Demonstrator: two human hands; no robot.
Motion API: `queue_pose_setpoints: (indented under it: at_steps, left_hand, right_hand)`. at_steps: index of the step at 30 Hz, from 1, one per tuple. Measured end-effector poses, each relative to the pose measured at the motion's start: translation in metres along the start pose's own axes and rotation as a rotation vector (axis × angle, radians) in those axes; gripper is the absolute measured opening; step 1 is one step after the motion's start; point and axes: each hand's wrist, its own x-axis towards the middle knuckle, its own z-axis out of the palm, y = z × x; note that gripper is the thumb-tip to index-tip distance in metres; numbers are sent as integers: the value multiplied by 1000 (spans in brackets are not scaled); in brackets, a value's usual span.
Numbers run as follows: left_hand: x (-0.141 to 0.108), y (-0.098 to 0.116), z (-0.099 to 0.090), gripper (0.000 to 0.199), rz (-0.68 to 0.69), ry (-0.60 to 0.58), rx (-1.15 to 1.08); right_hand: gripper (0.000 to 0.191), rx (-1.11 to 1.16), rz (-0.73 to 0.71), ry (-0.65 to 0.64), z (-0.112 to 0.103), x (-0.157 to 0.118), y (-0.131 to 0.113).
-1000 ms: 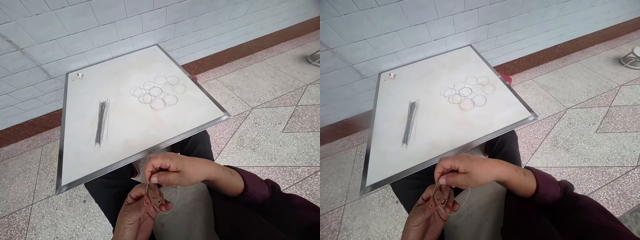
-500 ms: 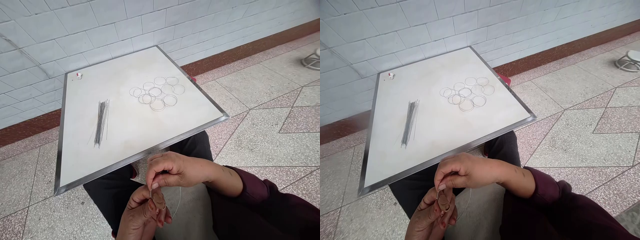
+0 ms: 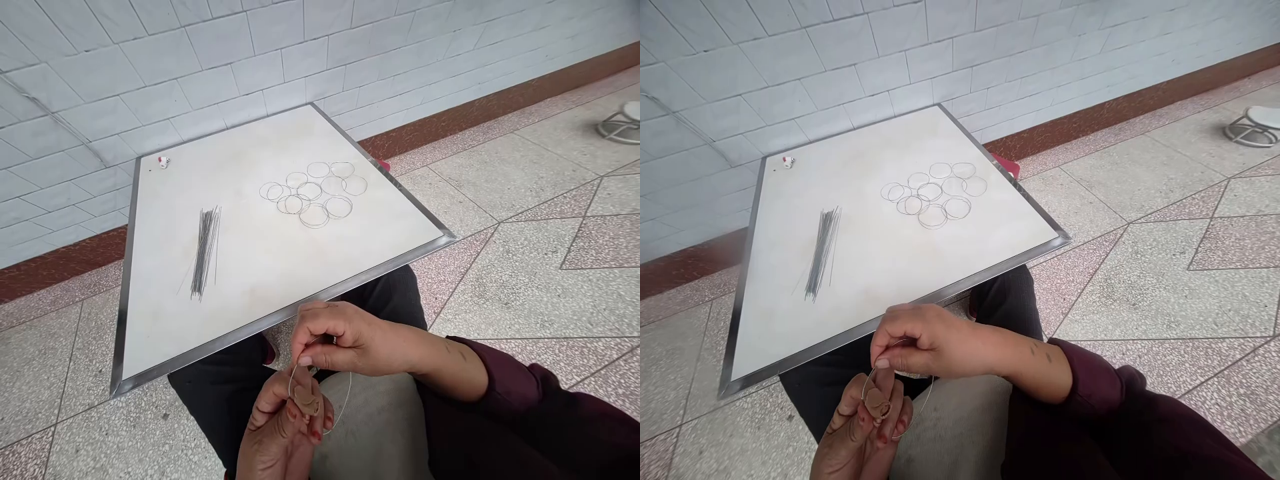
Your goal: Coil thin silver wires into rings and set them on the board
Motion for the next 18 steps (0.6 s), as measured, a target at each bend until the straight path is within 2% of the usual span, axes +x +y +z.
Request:
queue_pose_setpoints:
  at_steps: [4, 10, 14, 18]
  left_hand:
    - [0, 2, 1, 13, 63, -16, -3]
    - [1, 3, 4, 19, 169, 64, 74]
    - [1, 3, 2, 17, 199, 163, 66]
    - [2, 4, 0, 16, 180, 233, 41]
  right_hand:
    - [8, 55, 127, 106, 4, -7, -1]
    - [28, 442, 376, 196, 19, -9, -1]
    - [38, 539, 411, 220, 24, -6, 3]
    - [39, 507, 389, 191, 24, -5, 6]
